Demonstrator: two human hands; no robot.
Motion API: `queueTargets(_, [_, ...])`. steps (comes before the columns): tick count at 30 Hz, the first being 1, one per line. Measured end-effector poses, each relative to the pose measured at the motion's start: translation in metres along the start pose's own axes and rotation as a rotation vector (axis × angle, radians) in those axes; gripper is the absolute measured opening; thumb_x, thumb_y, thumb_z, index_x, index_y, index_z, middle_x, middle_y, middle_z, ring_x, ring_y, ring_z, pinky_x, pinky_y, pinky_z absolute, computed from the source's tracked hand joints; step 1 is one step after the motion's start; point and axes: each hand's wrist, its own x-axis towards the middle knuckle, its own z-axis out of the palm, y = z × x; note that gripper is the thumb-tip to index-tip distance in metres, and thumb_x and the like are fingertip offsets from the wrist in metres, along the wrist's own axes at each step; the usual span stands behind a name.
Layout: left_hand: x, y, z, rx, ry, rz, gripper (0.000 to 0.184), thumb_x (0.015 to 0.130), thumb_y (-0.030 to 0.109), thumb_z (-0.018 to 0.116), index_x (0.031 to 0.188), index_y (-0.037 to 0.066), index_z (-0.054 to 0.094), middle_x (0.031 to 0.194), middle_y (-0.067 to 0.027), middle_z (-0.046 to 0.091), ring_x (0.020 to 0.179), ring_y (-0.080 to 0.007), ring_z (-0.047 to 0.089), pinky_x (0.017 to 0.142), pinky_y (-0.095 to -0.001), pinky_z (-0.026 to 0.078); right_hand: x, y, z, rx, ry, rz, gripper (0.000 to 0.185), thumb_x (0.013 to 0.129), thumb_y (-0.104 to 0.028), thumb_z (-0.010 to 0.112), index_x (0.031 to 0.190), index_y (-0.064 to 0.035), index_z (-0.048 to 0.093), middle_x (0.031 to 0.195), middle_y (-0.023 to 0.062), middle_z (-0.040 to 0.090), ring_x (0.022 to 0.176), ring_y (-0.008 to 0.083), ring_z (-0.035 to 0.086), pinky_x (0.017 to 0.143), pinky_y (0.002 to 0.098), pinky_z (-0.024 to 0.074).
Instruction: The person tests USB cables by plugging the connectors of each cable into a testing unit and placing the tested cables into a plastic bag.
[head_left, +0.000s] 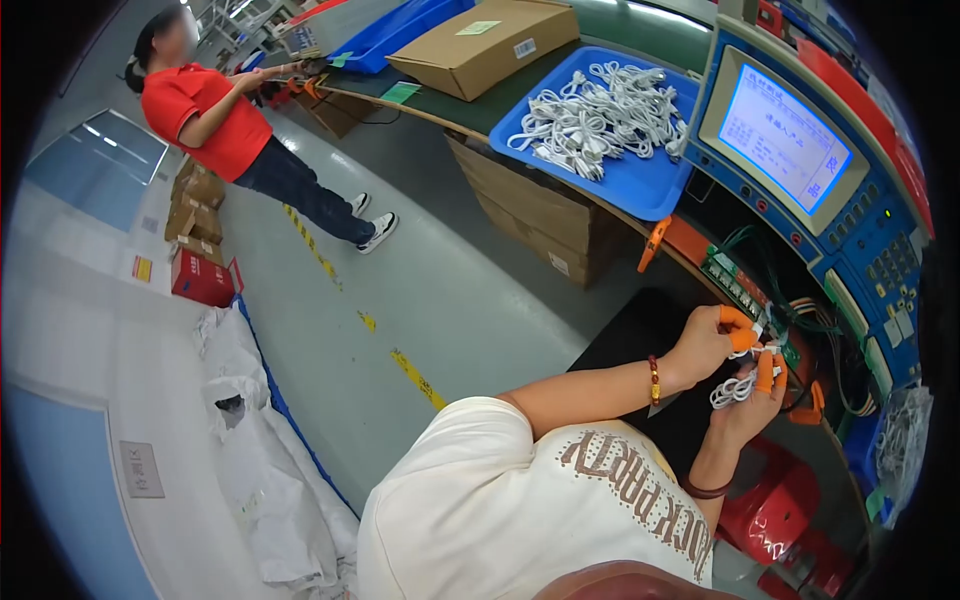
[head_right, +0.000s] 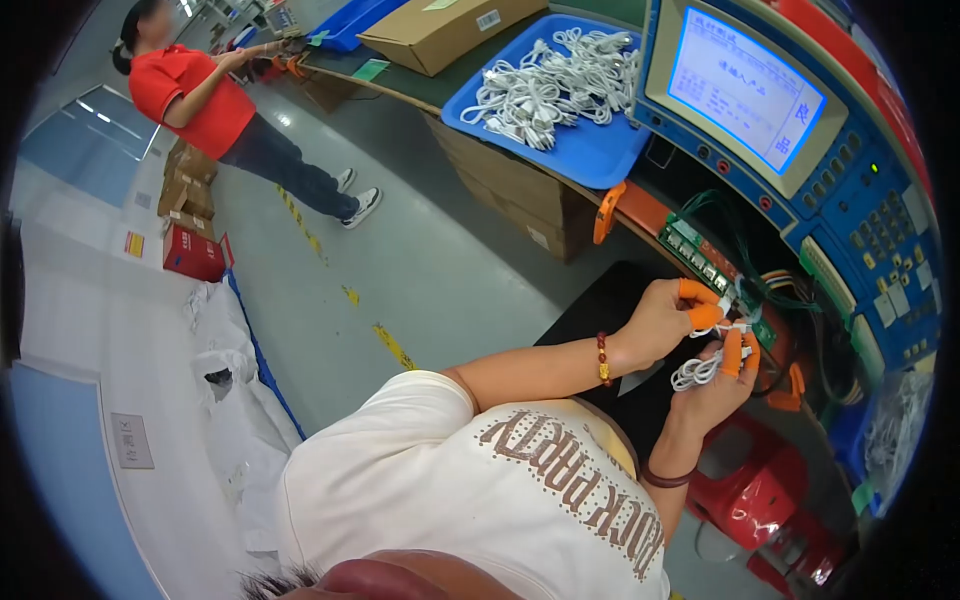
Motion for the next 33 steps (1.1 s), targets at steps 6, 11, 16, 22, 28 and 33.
queueTargets(6, [0.001, -0.002, -0.001, 0.081, 0.014, 0.015, 0.011, 0.077, 0.0, 0.062, 0.087, -0.003, 0.065, 0.078, -0.0035, 0.063, 0.071, -0.0076, 0.057, 0.065, -0.0219, 0.045, 0.007, -0.007, -0.013, -0.018, -0.103, 0.141, 0.018, 0.085, -0.005, 0.058, 0.102, 0.0007, 0.059, 0.08, 0.0067, 0.062, 0.053, 0.0062, 0.048, 0.045, 0.0156, 0.0355])
queueTargets(11, [-0.001, 0.007, 0.002, 0.139, 0.047, 0.049, 0.009, 0.075, 0.002, 0.064, 0.083, -0.002, 0.065, 0.076, -0.0007, 0.063, 0.071, -0.0063, 0.055, 0.063, -0.023, 0.046, 0.012, -0.015, -0.007, -0.119, -0.146, 0.199, 0.016, 0.082, -0.011, 0.061, 0.095, -0.0025, 0.06, 0.071, -0.001, 0.056, 0.052, 0.0047, 0.047, 0.046, 0.0176, 0.0359])
queueTargets(16, [-0.001, 0.007, 0.007, 0.06, 0.056, 0.003, 0.011, 0.076, 0.004, 0.066, 0.086, -0.001, 0.066, 0.077, -0.0012, 0.063, 0.068, -0.0066, 0.054, 0.061, -0.0209, 0.043, 0.006, -0.028, -0.01, -0.193, -0.158, 0.244, 0.011, 0.08, -0.011, 0.063, 0.088, -0.0032, 0.062, 0.062, -0.0027, 0.052, 0.049, 0.0053, 0.047, 0.044, 0.0188, 0.034])
queueTargets(22, [0.001, -0.002, 0.003, -0.051, 0.026, -0.008, 0.015, 0.079, 0.0, 0.066, 0.093, -0.001, 0.065, 0.083, -0.0019, 0.063, 0.073, -0.006, 0.055, 0.065, -0.0191, 0.042, 0.01, -0.032, -0.01, -0.129, -0.127, 0.315, 0.014, 0.082, -0.007, 0.062, 0.092, 0.0016, 0.061, 0.068, 0.0049, 0.061, 0.043, 0.0055, 0.048, 0.036, 0.0163, 0.0324])
queueTargets(28, [0.001, 0.0, 0.002, -0.075, 0.034, -0.013, 0.016, 0.078, 0.0, 0.067, 0.094, -0.001, 0.065, 0.083, -0.0024, 0.063, 0.073, -0.0066, 0.056, 0.065, -0.0188, 0.042, 0.015, -0.035, -0.007, -0.181, -0.16, 0.338, 0.014, 0.082, -0.007, 0.063, 0.092, 0.0018, 0.061, 0.071, 0.0059, 0.061, 0.043, 0.0056, 0.048, 0.036, 0.0164, 0.0324])
queueTargets(33, [0.001, -0.002, 0.001, -0.083, 0.033, -0.025, 0.017, 0.078, 0.0, 0.067, 0.094, 0.0, 0.065, 0.083, -0.0026, 0.064, 0.074, -0.0069, 0.056, 0.066, -0.0193, 0.042, 0.009, -0.03, -0.004, -0.105, -0.134, 0.352, 0.014, 0.083, -0.01, 0.063, 0.09, 0.0011, 0.061, 0.069, 0.0048, 0.06, 0.043, 0.0057, 0.048, 0.036, 0.0163, 0.0328])
